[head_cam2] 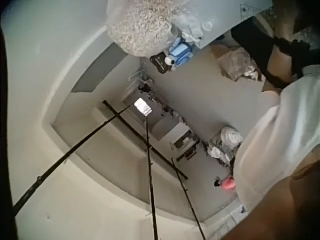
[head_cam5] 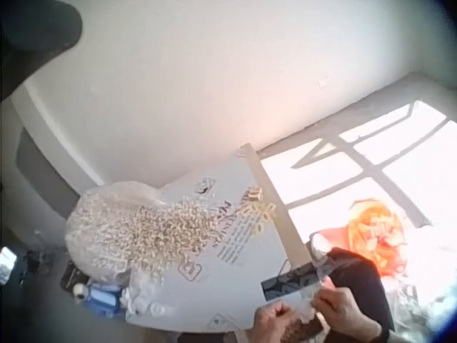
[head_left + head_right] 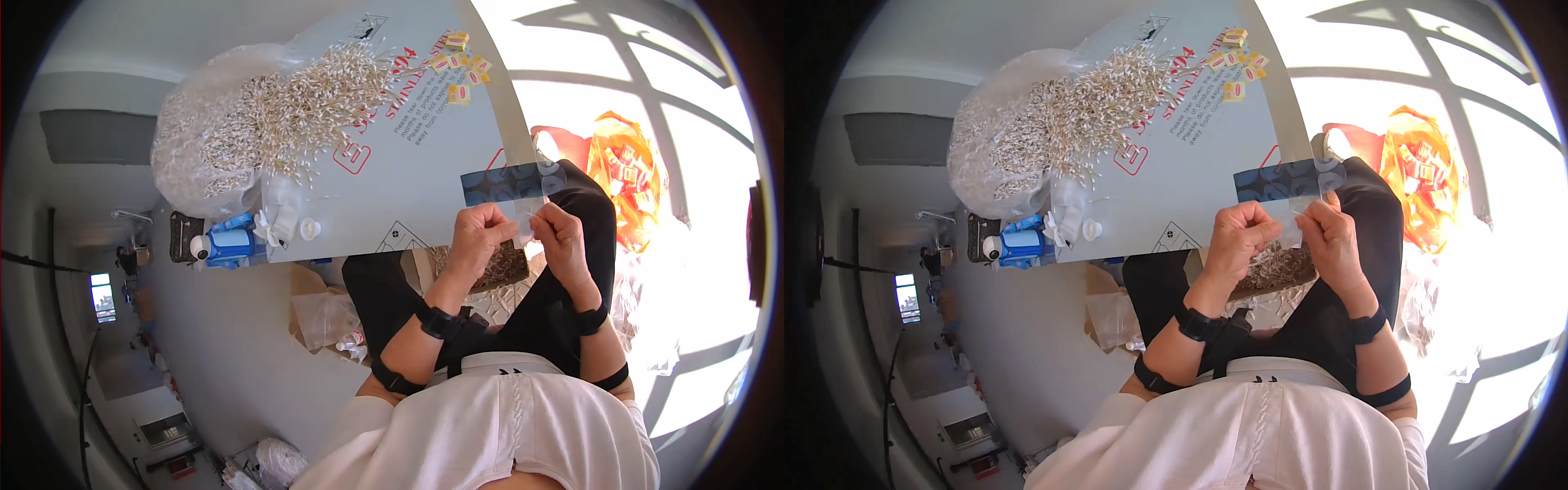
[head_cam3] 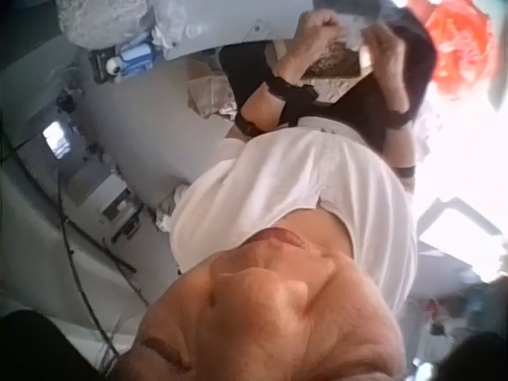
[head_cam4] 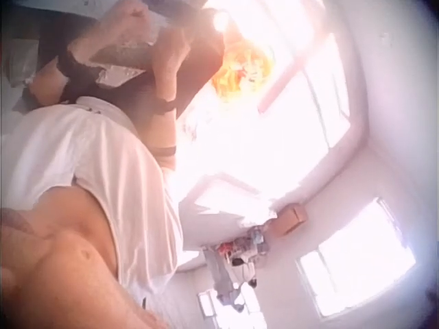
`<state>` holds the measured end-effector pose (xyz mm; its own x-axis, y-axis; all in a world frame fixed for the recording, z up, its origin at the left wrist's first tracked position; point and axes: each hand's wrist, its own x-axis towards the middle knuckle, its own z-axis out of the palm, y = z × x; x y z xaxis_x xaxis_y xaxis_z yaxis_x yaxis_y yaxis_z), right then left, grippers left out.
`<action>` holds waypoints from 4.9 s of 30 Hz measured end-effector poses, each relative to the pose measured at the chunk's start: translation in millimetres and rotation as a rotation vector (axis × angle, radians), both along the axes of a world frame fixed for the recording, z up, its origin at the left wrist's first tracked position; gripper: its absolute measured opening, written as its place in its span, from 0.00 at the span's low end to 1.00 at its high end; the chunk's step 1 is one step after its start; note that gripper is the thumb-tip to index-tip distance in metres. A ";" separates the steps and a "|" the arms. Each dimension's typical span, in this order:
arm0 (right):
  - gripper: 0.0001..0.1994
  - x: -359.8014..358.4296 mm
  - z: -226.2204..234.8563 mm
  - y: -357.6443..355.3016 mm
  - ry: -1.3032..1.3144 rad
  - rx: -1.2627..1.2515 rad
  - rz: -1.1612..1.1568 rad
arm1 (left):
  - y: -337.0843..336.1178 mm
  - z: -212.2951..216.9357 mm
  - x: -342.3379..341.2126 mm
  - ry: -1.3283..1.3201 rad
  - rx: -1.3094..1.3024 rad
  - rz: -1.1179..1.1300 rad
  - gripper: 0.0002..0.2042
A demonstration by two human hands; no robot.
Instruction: Packaging cotton swabs into small plastic sleeves and applying labels.
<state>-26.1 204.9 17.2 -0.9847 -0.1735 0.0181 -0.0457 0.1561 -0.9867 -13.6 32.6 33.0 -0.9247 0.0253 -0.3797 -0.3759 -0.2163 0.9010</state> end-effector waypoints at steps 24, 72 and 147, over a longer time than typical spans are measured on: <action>0.06 -68.5 -73.1 16.7 -0.314 -0.616 -0.796 | 76.9 -70.0 -153.1 0.856 -0.821 -0.269 0.06; 0.14 -41.7 -107.4 -30.4 -0.335 -0.194 -0.580 | 13.9 -61.1 -146.8 0.593 -1.434 -0.780 0.14; 0.23 -105.0 -32.5 -167.2 0.062 0.186 0.067 | -268.8 -59.6 -119.2 0.315 -1.070 0.311 0.28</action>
<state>-131.2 37.7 -15.3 -0.9687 -0.2450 0.0395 -0.1216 0.3300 -0.9361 -132.8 -236.2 -26.6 -0.8921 -0.4149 0.1790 -0.1661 0.6696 0.7239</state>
